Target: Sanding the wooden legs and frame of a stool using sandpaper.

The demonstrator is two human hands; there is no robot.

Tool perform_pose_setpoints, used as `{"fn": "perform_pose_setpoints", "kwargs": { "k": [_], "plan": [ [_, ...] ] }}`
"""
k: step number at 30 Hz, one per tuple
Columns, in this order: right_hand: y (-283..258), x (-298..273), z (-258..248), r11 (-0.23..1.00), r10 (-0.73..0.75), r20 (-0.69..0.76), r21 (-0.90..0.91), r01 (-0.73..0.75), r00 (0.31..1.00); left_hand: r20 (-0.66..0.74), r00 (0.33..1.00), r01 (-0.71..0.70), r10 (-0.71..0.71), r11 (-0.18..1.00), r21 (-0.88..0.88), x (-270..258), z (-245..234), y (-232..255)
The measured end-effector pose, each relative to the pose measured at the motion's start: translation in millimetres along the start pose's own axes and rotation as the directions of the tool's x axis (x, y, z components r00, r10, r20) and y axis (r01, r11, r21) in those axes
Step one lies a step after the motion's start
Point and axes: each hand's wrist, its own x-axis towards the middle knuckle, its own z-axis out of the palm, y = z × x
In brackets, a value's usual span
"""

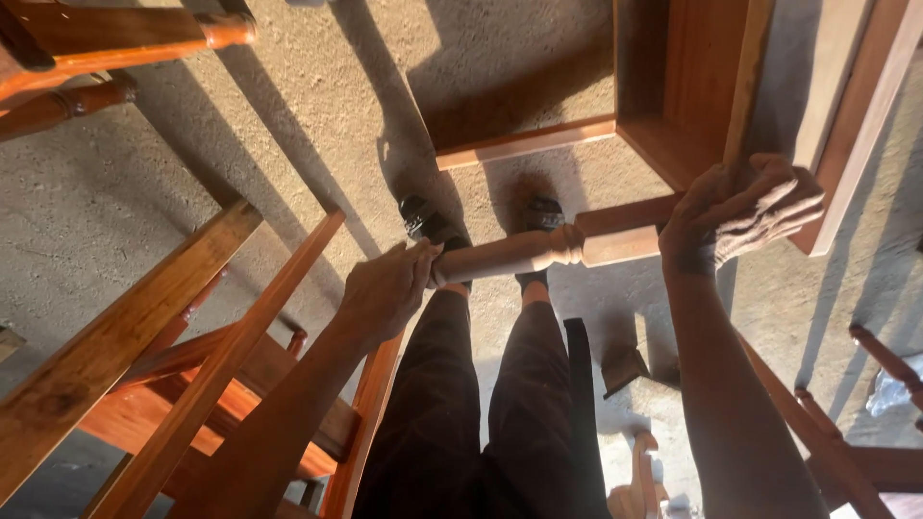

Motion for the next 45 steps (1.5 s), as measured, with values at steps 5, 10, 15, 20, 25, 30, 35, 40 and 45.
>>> {"fn": "perform_pose_setpoints", "kwargs": {
  "k": [5,10,15,20,25,30,35,40,45],
  "plan": [
    [-3.9,10.2,-1.7,0.999,0.015,-0.069,-0.044,-0.018,0.997,0.242,0.937,0.204,-0.251,0.958,0.203,33.3,35.8,-26.7],
    [-12.6,9.8,-9.2,0.999,0.049,0.018,0.012,-0.049,0.999,-0.317,0.923,-0.194,0.217,0.976,0.102,-16.0,26.7,-9.6],
    [-10.3,12.5,-7.4,0.999,0.046,0.004,-0.006,-0.046,0.999,0.168,0.970,0.148,-0.174,0.976,0.160,15.9,26.3,-8.2],
    [-12.0,8.7,-13.4,0.981,-0.108,-0.057,-0.170,0.097,0.993,-0.169,0.917,-0.308,0.361,0.911,0.274,-39.4,20.5,-54.4],
    [-4.3,8.1,-9.2,1.000,0.005,0.018,0.009,-0.005,1.000,0.116,0.993,-0.041,0.006,0.951,0.308,4.7,12.9,-17.7],
    [-0.3,5.3,-3.7,0.999,0.035,-0.006,0.021,-0.035,0.999,0.225,0.972,-0.027,-0.062,0.927,0.374,16.9,26.1,-11.4],
    [-0.6,0.8,-12.6,0.996,0.071,0.040,0.053,-0.073,0.997,-0.157,0.975,-0.119,0.156,0.967,0.224,-6.7,32.6,-4.0],
    [-3.5,9.0,-15.6,0.998,0.062,0.076,0.021,-0.063,0.995,-0.064,0.998,0.027,-0.009,0.957,0.290,3.4,25.4,32.5],
    [8.6,-8.9,-3.2,0.997,0.082,0.098,-0.003,-0.082,0.992,-0.152,0.988,0.094,-0.035,0.911,0.401,-6.3,31.9,46.7]
  ]
}}
